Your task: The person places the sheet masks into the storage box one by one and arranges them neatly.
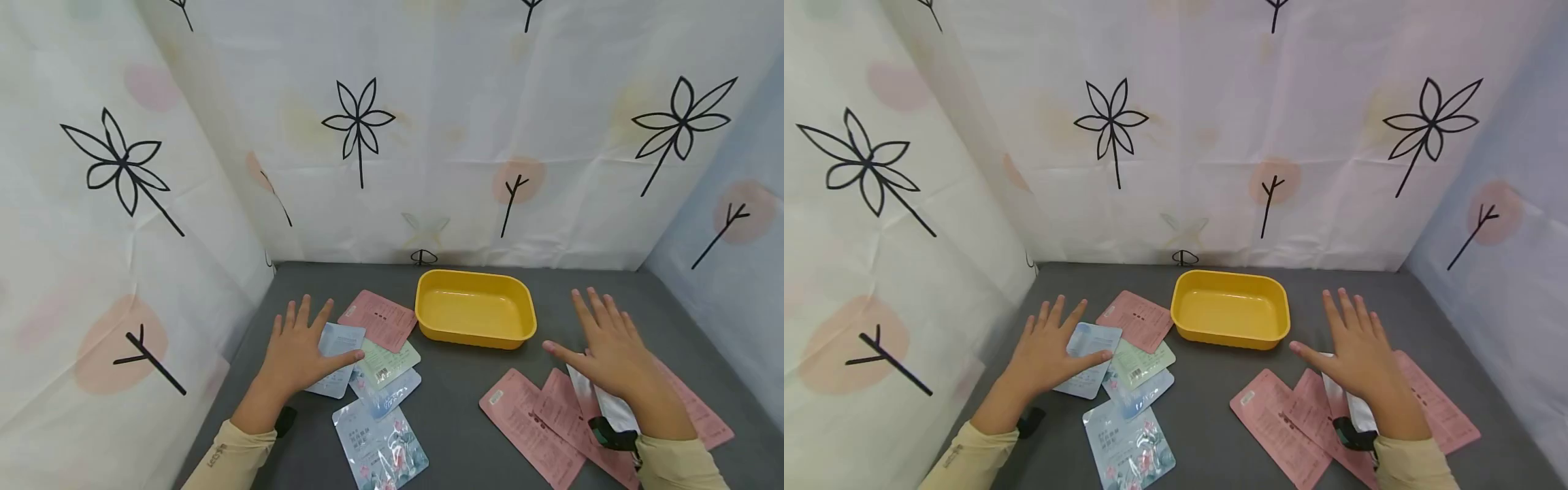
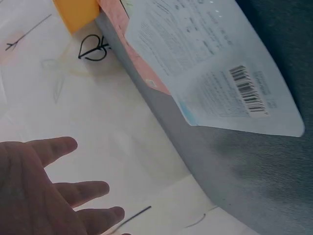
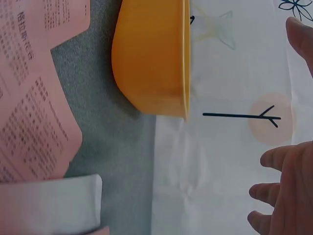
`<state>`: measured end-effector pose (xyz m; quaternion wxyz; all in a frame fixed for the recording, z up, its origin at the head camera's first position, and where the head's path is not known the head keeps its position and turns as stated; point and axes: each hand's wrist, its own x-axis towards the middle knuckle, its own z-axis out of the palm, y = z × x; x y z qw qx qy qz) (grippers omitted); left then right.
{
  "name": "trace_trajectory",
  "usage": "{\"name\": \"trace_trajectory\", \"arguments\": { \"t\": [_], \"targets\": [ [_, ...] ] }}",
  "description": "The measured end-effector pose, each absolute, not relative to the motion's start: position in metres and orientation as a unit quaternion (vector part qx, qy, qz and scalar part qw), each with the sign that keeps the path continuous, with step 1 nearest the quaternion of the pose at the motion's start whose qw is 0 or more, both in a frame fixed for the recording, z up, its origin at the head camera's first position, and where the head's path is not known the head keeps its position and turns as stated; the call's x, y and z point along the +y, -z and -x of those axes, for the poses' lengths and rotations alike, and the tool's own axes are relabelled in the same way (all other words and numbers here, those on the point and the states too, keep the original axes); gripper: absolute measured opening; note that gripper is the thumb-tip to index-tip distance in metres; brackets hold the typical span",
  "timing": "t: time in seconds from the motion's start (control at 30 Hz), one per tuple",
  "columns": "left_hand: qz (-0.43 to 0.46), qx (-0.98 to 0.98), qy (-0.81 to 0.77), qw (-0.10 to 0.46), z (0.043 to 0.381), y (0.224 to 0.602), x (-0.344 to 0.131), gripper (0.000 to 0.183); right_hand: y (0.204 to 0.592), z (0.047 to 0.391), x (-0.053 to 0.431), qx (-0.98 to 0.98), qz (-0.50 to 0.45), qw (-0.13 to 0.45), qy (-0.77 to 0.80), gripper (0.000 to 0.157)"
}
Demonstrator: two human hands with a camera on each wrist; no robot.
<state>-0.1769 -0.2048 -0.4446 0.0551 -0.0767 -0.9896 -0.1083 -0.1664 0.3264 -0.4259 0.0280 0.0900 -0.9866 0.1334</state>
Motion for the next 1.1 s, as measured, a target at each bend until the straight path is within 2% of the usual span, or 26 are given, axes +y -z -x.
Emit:
{"name": "trace_trajectory", "arguments": {
  "t": [0.27,0.5,0.7,1.1],
  "targets": [
    [0.054,-0.987,0.138,0.056,0.175,0.456,-0.22,0.12,0.435,0.179,0.319,-0.982,-0.112,0.052,-0.141,0.113],
    [0.028,-0.983,0.179,0.031,0.167,0.472,-0.227,0.114,0.444,0.189,0.311,-0.979,-0.12,0.064,-0.151,0.114],
    [0.012,-0.978,0.21,0.01,0.165,0.486,-0.233,0.105,0.449,0.198,0.302,-0.978,-0.12,0.052,-0.164,0.115],
    [0.005,-0.972,0.235,0.007,0.166,0.497,-0.235,0.105,0.454,0.214,0.285,-0.977,-0.124,0.035,-0.171,0.114]
  ]
}}
